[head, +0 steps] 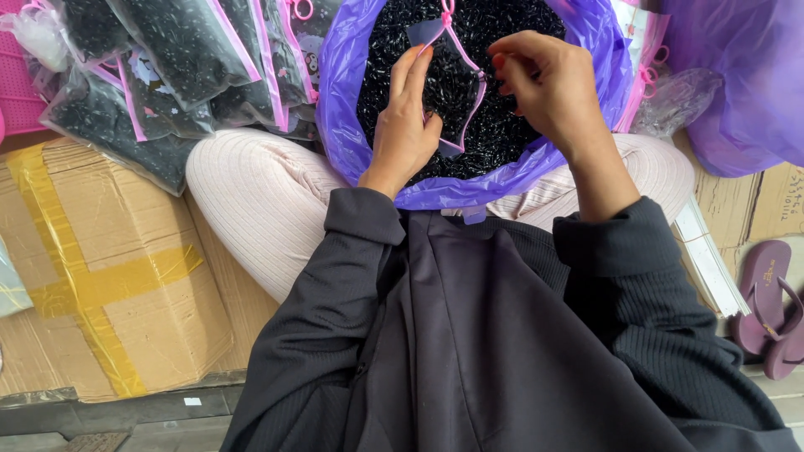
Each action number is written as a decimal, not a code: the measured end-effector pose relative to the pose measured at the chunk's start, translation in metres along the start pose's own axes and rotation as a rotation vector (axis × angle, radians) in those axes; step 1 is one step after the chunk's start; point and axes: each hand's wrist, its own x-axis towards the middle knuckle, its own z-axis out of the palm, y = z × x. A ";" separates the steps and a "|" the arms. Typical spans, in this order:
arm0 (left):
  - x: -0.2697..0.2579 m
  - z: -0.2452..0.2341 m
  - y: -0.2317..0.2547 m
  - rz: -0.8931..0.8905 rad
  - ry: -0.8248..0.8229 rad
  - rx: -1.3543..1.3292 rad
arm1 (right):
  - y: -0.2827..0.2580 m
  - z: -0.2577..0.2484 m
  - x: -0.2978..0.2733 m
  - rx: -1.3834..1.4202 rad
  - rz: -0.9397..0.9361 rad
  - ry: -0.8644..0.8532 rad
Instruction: The person packs small black elastic bands from a large purple bag into individual clear plastic pouches, then zips each pouch closed and places it aside.
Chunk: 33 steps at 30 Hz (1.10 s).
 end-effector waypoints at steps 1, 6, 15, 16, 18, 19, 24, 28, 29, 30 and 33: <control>-0.001 0.002 -0.002 0.001 0.000 -0.001 | 0.004 0.004 0.000 -0.001 0.000 0.001; -0.005 0.006 0.002 0.126 0.008 -0.132 | 0.030 0.037 -0.006 0.376 0.310 -0.178; 0.006 0.009 -0.035 -0.085 0.183 -0.576 | 0.046 0.007 -0.013 0.428 0.383 -0.055; 0.006 0.012 -0.032 -0.085 0.186 -0.578 | 0.043 0.007 -0.012 0.426 0.382 -0.057; 0.006 0.019 -0.025 -0.269 -0.035 -0.890 | 0.038 0.006 -0.010 0.553 0.379 -0.082; 0.011 0.031 -0.032 -0.267 -0.033 -0.892 | 0.030 0.009 -0.008 0.551 0.377 -0.084; 0.021 0.056 -0.045 -0.243 0.098 -1.646 | 0.007 0.012 -0.005 -0.005 -0.039 -0.018; 0.019 0.049 -0.050 -0.249 0.097 -1.602 | -0.023 0.006 -0.011 -0.144 -0.393 0.125; 0.018 0.051 -0.051 -0.219 0.064 -1.584 | -0.024 0.010 -0.012 -0.134 -0.388 0.000; 0.017 0.053 -0.051 -0.188 0.031 -1.566 | -0.025 0.014 -0.013 -0.124 -0.384 -0.124; 0.018 0.058 -0.048 -0.199 -0.011 -1.475 | 0.012 0.033 -0.008 -0.156 -0.228 -0.310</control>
